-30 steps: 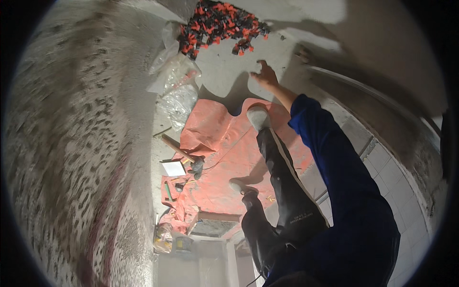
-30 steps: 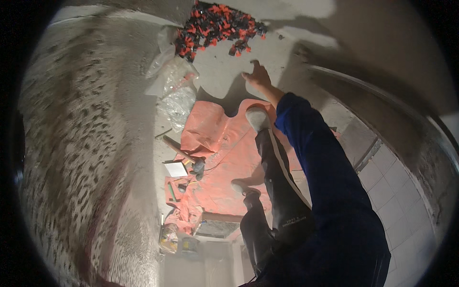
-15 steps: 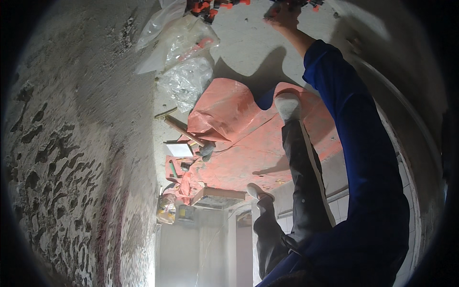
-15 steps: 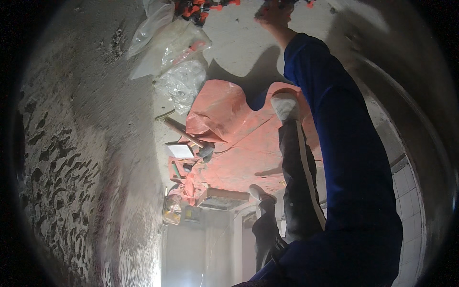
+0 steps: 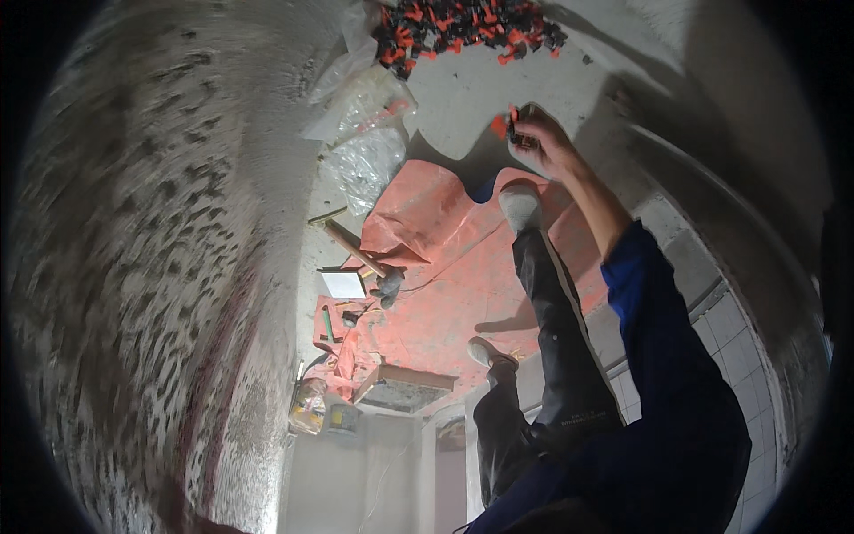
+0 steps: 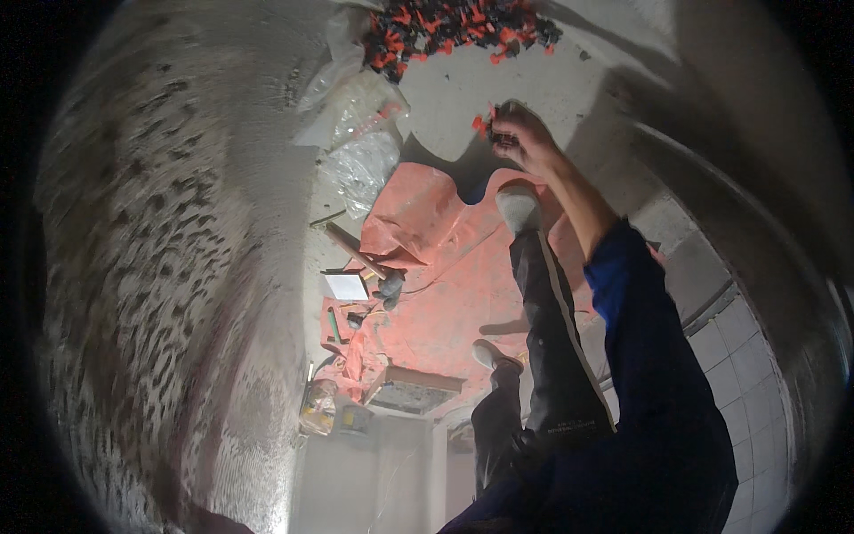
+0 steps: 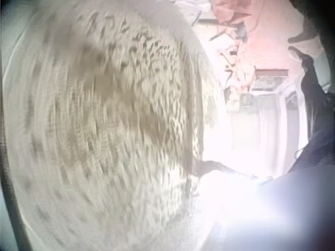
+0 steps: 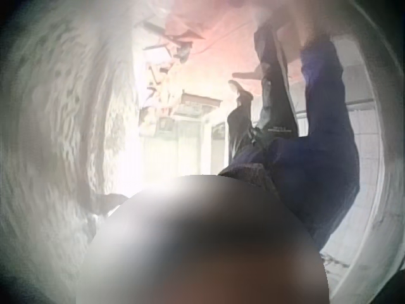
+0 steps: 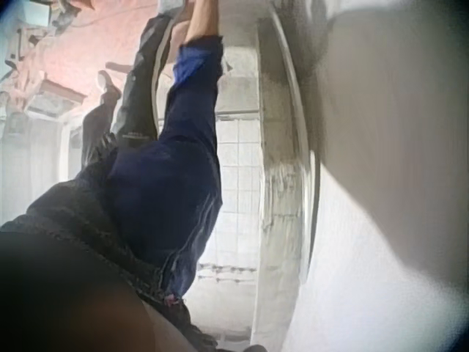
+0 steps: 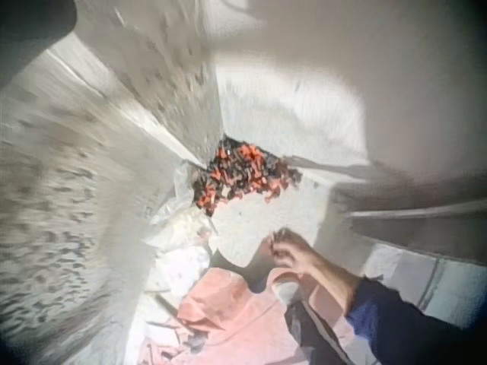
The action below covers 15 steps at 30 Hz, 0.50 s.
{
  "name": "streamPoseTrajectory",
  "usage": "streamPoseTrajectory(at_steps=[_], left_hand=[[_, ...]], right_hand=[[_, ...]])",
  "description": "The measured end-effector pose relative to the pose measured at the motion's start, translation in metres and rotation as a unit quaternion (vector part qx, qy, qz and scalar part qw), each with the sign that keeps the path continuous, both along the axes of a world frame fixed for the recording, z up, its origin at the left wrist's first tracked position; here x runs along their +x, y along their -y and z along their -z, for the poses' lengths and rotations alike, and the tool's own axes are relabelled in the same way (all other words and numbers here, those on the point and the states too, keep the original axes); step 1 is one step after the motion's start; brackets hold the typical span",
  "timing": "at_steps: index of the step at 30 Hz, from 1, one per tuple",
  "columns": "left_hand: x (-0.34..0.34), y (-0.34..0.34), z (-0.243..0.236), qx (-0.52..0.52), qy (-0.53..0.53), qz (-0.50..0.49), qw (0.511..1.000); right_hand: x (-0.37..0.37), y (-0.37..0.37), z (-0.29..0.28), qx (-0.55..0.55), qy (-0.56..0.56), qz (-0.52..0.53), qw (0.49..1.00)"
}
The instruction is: The person applies cement adhesive to the back of a white tile using a notched trowel, then presses the tile onto a wall where other tiles are already installed with leveling clips. The person adjusts the tile position and uses a small hammer to tap it into place.
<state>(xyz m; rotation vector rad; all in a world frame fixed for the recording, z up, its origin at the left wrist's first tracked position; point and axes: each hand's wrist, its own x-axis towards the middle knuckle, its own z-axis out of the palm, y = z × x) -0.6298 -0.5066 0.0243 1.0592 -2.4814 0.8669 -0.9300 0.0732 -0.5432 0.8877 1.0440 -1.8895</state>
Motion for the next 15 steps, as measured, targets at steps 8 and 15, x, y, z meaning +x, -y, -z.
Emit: streamPoseTrajectory(at_steps=[8, 15], left_hand=[[0.080, -0.026, 0.008, 0.134, -0.088, -0.027, 0.987], [0.157, -0.333, 0.041, 0.824, -0.510, -0.191, 0.156]], right_hand=[[0.082, 0.065, -0.300, -0.253, -0.116, -0.121, 0.953], [0.259, 0.138, -0.484, -0.298, -0.229, -0.356, 0.856]])
